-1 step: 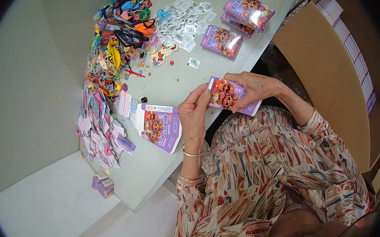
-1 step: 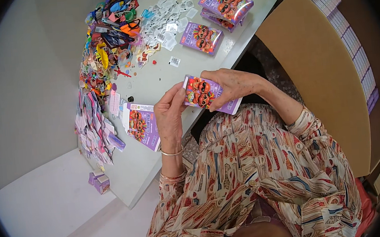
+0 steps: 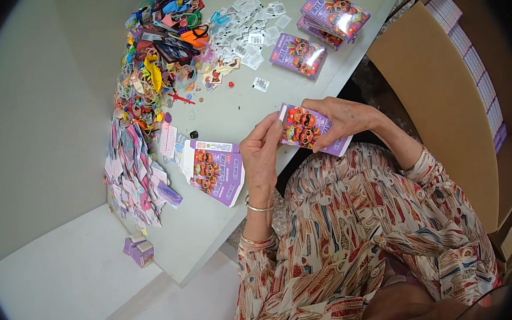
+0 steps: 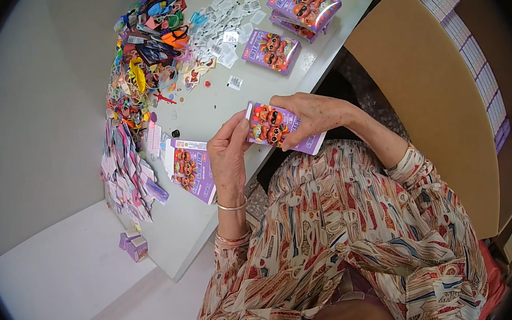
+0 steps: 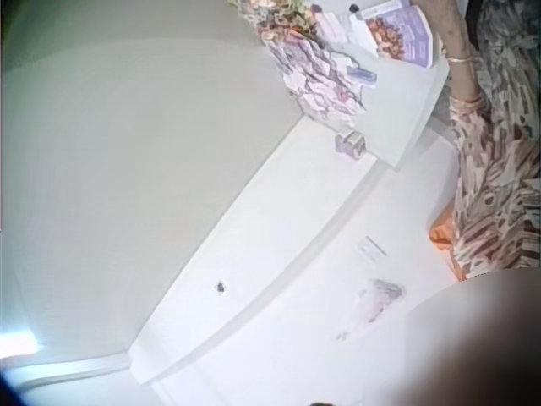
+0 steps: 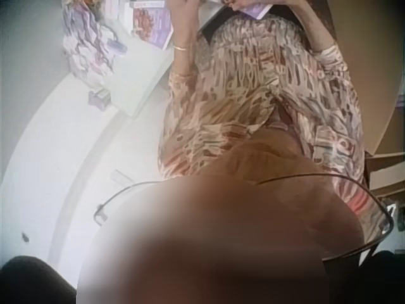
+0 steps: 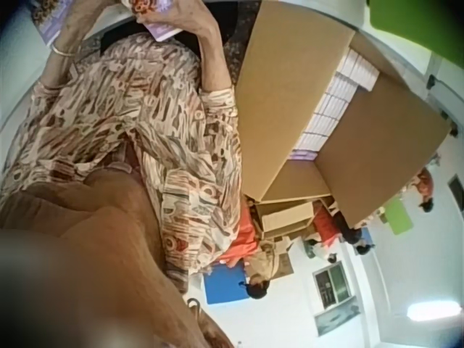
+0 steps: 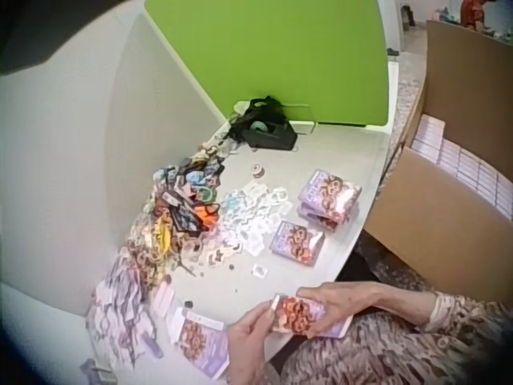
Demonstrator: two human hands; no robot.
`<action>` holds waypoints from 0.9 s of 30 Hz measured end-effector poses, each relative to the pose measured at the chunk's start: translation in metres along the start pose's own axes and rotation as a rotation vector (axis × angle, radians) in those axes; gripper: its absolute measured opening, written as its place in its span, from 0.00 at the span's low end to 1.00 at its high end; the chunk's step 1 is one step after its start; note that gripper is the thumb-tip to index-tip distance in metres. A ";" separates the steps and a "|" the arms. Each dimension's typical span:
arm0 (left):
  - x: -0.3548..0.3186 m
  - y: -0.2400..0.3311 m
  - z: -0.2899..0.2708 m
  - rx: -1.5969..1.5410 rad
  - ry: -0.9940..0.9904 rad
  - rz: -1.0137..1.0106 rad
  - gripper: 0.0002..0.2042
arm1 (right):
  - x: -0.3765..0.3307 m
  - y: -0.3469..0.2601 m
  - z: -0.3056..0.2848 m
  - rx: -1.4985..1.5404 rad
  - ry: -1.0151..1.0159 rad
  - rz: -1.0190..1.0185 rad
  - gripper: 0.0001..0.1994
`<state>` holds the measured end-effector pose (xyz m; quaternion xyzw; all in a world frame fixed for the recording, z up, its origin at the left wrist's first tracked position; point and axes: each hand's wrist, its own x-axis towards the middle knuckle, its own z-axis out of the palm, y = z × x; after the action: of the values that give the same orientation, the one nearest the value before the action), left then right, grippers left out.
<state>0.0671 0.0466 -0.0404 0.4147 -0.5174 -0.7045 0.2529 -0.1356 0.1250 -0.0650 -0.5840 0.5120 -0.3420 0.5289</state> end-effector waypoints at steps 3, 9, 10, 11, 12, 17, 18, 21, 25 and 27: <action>-0.002 -0.008 0.001 0.130 0.037 0.084 0.13 | 0.000 0.004 0.003 -0.015 0.028 -0.032 0.30; -0.015 -0.002 0.007 0.654 -0.020 0.274 0.16 | 0.000 0.007 0.003 0.002 0.062 -0.003 0.28; -0.018 -0.004 0.011 0.725 -0.027 0.407 0.17 | 0.000 0.004 0.001 0.014 0.043 -0.002 0.28; -0.018 -0.008 0.012 0.726 -0.025 0.406 0.17 | 0.000 0.002 0.001 0.027 0.021 -0.002 0.28; -0.017 -0.015 0.012 0.734 -0.005 0.499 0.18 | 0.000 0.002 0.002 0.027 0.020 -0.003 0.28; -0.017 -0.026 0.013 0.617 0.001 0.409 0.18 | -0.002 0.002 0.003 -0.019 0.017 0.007 0.28; -0.013 -0.026 0.011 0.455 -0.020 0.373 0.17 | -0.001 0.003 0.002 -0.024 0.021 0.005 0.28; -0.007 -0.012 0.007 0.187 -0.044 0.272 0.14 | -0.001 0.002 -0.001 -0.044 0.063 0.035 0.28; -0.003 0.007 -0.009 0.157 0.006 0.234 0.13 | -0.010 -0.021 -0.023 0.060 0.255 0.151 0.31; -0.002 0.010 -0.010 0.176 0.020 0.229 0.13 | -0.011 -0.021 -0.027 -0.070 0.212 0.196 0.44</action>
<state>0.0756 0.0396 -0.0313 0.3804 -0.6186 -0.6188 0.2996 -0.1583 0.1265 -0.0376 -0.5101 0.6310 -0.3305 0.4821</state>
